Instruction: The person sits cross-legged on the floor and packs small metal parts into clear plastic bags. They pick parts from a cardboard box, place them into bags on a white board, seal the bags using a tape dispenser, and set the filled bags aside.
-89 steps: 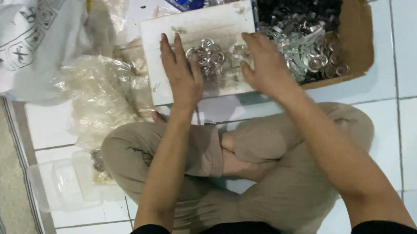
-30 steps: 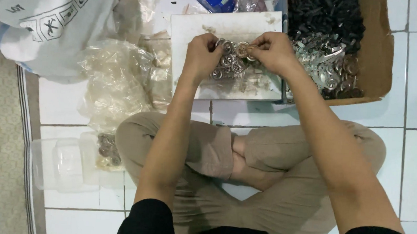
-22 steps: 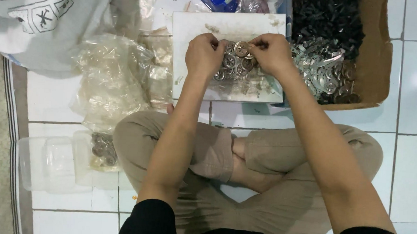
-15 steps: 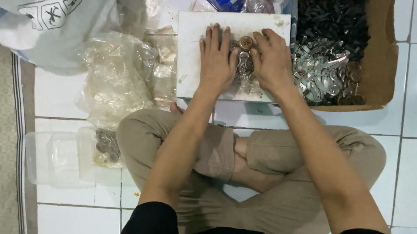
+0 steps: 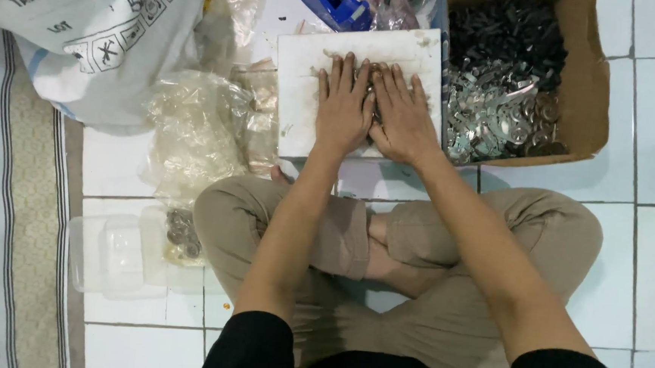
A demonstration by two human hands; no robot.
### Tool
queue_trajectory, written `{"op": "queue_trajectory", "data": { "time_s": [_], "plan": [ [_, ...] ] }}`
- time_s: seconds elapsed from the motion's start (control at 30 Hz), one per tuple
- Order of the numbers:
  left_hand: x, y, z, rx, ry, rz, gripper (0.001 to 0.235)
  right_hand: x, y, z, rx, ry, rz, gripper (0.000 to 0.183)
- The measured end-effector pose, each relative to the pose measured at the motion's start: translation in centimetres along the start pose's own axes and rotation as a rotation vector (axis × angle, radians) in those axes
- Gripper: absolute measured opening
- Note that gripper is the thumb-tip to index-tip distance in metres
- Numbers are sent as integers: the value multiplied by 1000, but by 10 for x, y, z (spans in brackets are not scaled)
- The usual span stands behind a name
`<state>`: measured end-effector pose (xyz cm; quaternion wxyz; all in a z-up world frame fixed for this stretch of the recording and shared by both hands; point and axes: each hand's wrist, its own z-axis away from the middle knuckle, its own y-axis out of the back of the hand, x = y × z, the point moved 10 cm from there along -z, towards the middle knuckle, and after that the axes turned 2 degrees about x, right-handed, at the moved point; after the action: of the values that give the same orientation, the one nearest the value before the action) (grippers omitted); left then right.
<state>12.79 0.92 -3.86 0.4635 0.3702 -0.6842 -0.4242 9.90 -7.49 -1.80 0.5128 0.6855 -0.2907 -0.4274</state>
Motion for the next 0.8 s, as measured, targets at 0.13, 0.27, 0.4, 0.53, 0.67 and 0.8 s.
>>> {"op": "queue_trajectory", "data": {
  "time_s": [0.13, 0.27, 0.4, 0.53, 0.67, 0.8],
  "plan": [
    [-1, -1, 0, 9, 21, -30, 58, -3, 4, 0, -3, 6, -30, 77],
    [-6, -2, 0, 81, 73, 20, 60, -3, 6, 1, 5, -38, -44, 76],
    [-7, -12, -7, 38, 80, -142, 63, -1, 5, 0, -58, -91, -16, 78],
    [-30, 8, -7, 264, 82, 344, 62, -8, 14, 2, -10, -74, -71, 84],
    [-83, 80, -10, 267, 352, 632, 27, -7, 15, 3, -44, -104, -61, 83],
    [-162, 143, 27, -26, 757, 209, 23, -7, 18, 0, -12, -99, -83, 81]
  ]
}}
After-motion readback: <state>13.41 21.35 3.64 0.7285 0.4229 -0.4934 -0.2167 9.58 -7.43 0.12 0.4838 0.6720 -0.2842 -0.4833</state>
